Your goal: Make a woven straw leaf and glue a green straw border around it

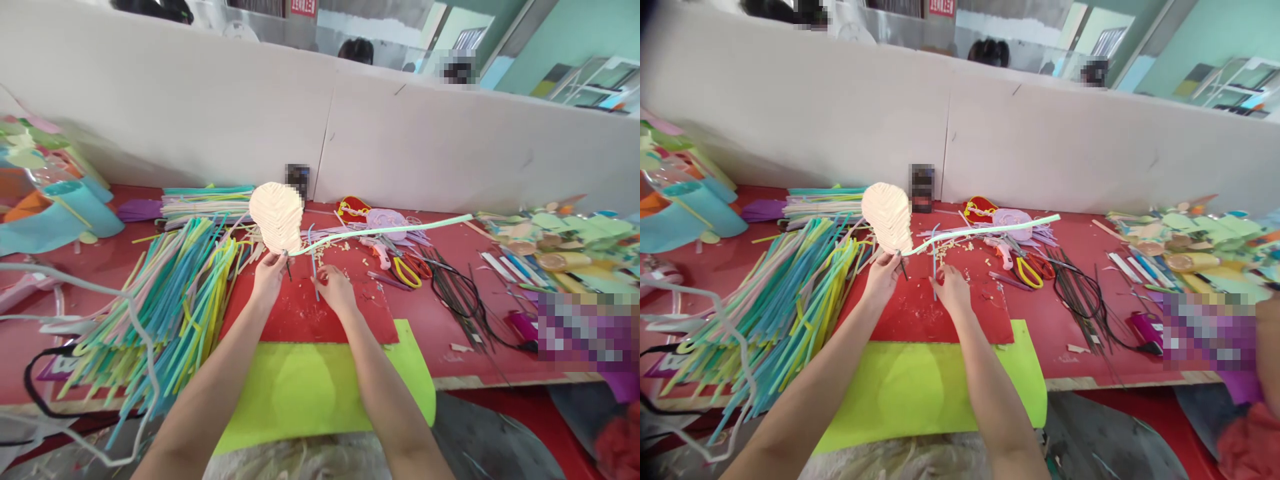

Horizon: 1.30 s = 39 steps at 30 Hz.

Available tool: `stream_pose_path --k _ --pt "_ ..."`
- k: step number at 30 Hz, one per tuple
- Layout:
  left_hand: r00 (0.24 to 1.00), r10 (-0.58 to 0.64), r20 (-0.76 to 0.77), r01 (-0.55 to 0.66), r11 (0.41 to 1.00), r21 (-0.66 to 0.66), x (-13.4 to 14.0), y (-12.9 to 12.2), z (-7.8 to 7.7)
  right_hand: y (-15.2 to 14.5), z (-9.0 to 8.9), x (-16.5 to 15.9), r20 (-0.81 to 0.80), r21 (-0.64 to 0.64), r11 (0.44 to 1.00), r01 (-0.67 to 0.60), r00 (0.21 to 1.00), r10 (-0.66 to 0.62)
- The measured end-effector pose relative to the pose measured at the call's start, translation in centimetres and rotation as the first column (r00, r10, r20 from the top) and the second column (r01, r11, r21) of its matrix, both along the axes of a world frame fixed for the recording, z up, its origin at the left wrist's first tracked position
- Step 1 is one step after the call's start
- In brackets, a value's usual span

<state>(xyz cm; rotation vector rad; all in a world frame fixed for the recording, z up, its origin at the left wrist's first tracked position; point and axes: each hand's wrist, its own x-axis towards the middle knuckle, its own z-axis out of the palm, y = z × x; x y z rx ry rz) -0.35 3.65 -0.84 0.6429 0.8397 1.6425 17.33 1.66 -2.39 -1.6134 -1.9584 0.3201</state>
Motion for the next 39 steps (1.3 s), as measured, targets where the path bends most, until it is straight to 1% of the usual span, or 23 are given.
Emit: stream_pose_path --k 1,3,5,7,9,11,13,14,16,17,19,20,21,22,23,24,25,26,28,31,35,37,39 --pt "1.0 -0.004 0.005 0.004 1.0 -0.001 0.0 0.0 0.1 0.0 -0.2 -0.5 0.057 -0.004 1.0 0.013 0.998 -0.013" --pt "1.0 -0.009 0.013 0.009 1.0 -0.005 -0.1 -0.1 0.2 -0.1 -0.6 -1.3 0.114 -0.002 1.0 0.01 0.993 -0.01" --pt "1.0 -0.011 0.018 0.011 1.0 -0.007 -0.1 -0.1 0.2 0.0 -0.6 -1.7 0.114 0.007 1.0 -0.002 0.994 0.001" --pt "1.0 -0.018 0.017 0.018 1.0 -0.008 0.0 -0.2 0.2 0.5 -0.1 -1.2 0.106 0.02 1.0 -0.002 0.994 0.0" --pt "1.0 -0.027 0.015 0.027 1.0 -0.008 0.0 -0.2 0.1 1.3 0.7 0.4 0.087 0.044 0.999 0.014 0.996 -0.018" --pt "0.999 -0.032 0.015 0.033 0.999 -0.013 0.1 -0.2 0.0 2.4 1.7 2.7 0.046 0.093 0.994 0.051 0.997 -0.056" --pt "0.999 -0.033 0.016 0.034 0.999 -0.021 0.2 -0.3 -0.1 3.4 2.6 5.0 0.029 0.11 0.99 0.092 0.995 -0.095" --pt "0.999 -0.033 0.017 0.034 0.999 -0.025 0.2 -0.3 -0.2 3.6 2.9 5.8 0.009 0.122 0.985 0.122 0.992 -0.124" --pt "0.999 -0.035 0.017 0.035 0.999 -0.029 0.4 -0.3 -0.2 3.6 3.2 6.2 -0.124 0.116 0.981 0.158 0.982 -0.144" --pt "0.999 -0.036 0.016 0.036 0.999 -0.031 0.5 -0.3 -0.3 3.3 3.2 5.8 -0.225 0.083 0.987 0.136 0.968 -0.114" --pt "0.999 -0.038 0.007 0.038 0.999 -0.037 0.8 -0.4 -0.3 2.4 3.0 3.9 -0.348 0.002 1.0 0.02 0.937 -0.018" --pt "0.999 -0.042 0.0 0.042 0.998 -0.041 0.9 -0.5 -0.4 1.9 2.9 2.7 -0.488 -0.081 0.992 -0.101 0.872 0.049" --pt "0.999 -0.048 -0.01 0.048 0.998 -0.043 1.1 -0.6 -0.4 1.5 2.9 1.5 -0.619 -0.123 0.976 -0.181 0.783 0.067" --pt "0.998 -0.058 -0.021 0.057 0.998 -0.041 1.2 -0.7 -0.5 1.2 2.8 0.3 -0.71 -0.127 0.967 -0.219 0.701 0.065" --pt "0.997 -0.072 -0.037 0.07 0.997 -0.037 1.4 -0.8 -0.5 1.0 2.8 -0.6 -0.776 -0.117 0.965 -0.233 0.628 0.058" --pt "0.994 -0.088 -0.057 0.087 0.996 -0.031 1.6 -1.0 -0.5 0.8 2.9 -1.3 -0.816 -0.107 0.965 -0.239 0.576 0.052" --pt "0.991 -0.108 -0.084 0.106 0.994 -0.027 1.8 -1.1 -0.6 0.7 3.0 -1.8 -0.839 -0.1 0.969 -0.225 0.543 0.039" --pt "0.985 -0.128 -0.116 0.126 0.992 -0.027 2.1 -1.2 -0.6 0.7 3.0 -1.9 -0.85 -0.1 0.973 -0.207 0.526 0.025" --pt "0.968 -0.168 -0.185 0.165 0.986 -0.029 2.4 -1.5 -0.6 0.5 3.1 -1.7 -0.856 -0.111 0.983 -0.145 0.517 -0.02" --pt "0.938 -0.21 -0.274 0.212 0.977 -0.025 2.8 -1.7 -0.7 0.2 2.9 -0.7 -0.847 -0.122 0.991 -0.05 0.527 -0.077" --pt "0.904 -0.254 -0.345 0.255 0.966 -0.045 2.7 -1.7 -0.9 0.0 2.5 0.0 -0.817 -0.107 0.994 -0.018 0.572 -0.078" --pt "0.9 -0.27 -0.342 0.266 0.962 -0.06 2.5 -1.7 -1.0 0.1 2.3 0.1 -0.801 -0.092 0.996 -0.016 0.595 -0.065" --pt "0.914 -0.287 -0.287 0.273 0.958 -0.089 2.4 -1.6 -1.1 0.2 2.0 0.2 -0.786 -0.083 0.996 -0.012 0.616 -0.058"
